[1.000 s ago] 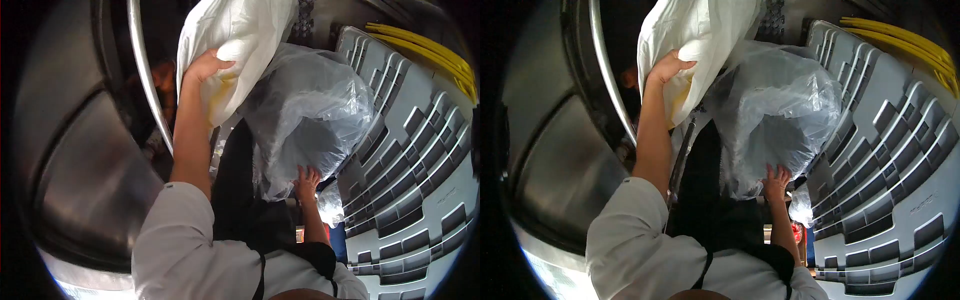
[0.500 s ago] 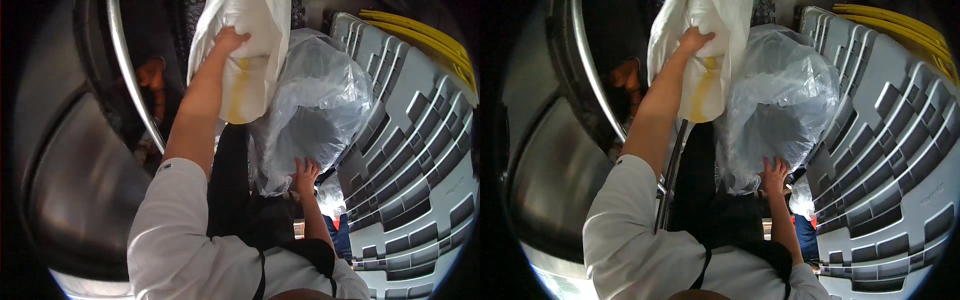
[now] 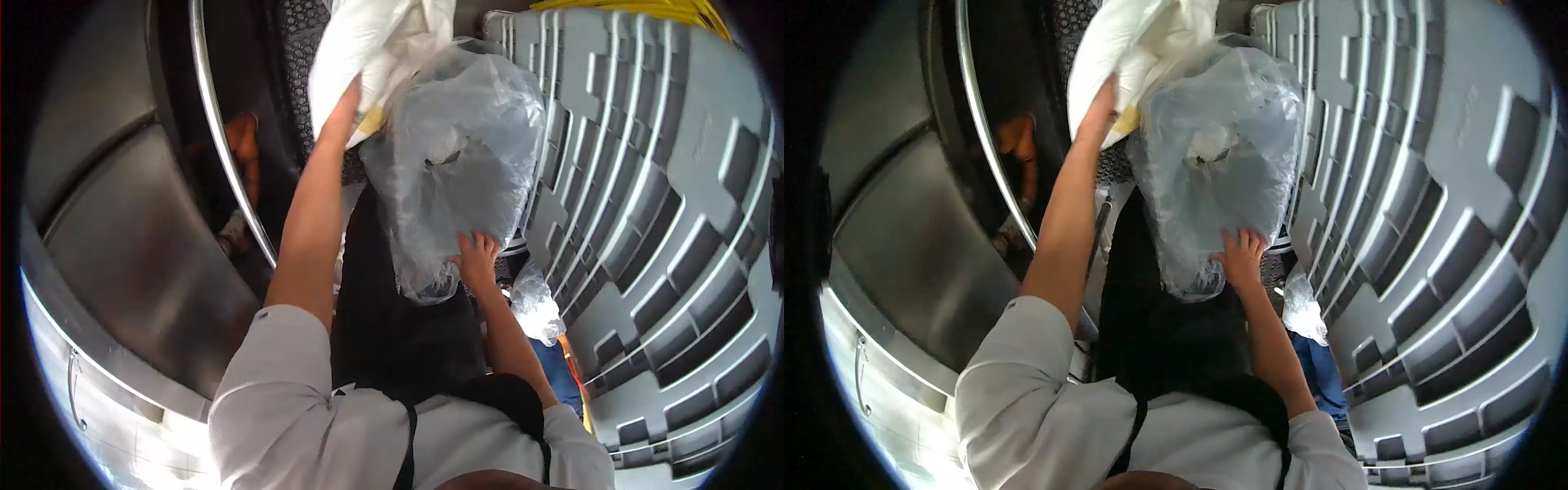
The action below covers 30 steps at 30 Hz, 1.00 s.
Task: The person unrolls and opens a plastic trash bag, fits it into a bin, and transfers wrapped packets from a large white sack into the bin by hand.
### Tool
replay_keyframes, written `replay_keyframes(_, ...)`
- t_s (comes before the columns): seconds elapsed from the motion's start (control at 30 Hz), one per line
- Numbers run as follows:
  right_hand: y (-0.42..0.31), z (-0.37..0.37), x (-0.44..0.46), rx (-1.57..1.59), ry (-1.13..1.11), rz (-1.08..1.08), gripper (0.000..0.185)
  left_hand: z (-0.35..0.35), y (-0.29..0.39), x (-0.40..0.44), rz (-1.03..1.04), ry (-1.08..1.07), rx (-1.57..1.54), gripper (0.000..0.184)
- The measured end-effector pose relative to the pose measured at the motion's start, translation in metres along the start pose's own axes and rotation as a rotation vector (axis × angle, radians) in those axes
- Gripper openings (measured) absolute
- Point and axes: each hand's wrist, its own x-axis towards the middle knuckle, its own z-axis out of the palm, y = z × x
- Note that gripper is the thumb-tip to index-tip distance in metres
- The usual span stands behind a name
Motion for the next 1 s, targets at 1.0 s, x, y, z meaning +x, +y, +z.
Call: replay_keyframes(1.0,0.017,0.018,-0.005,0.034,0.257,-0.142,0.053,0.06,0.123,-0.258,0.406,-0.318,0.382,0.042)
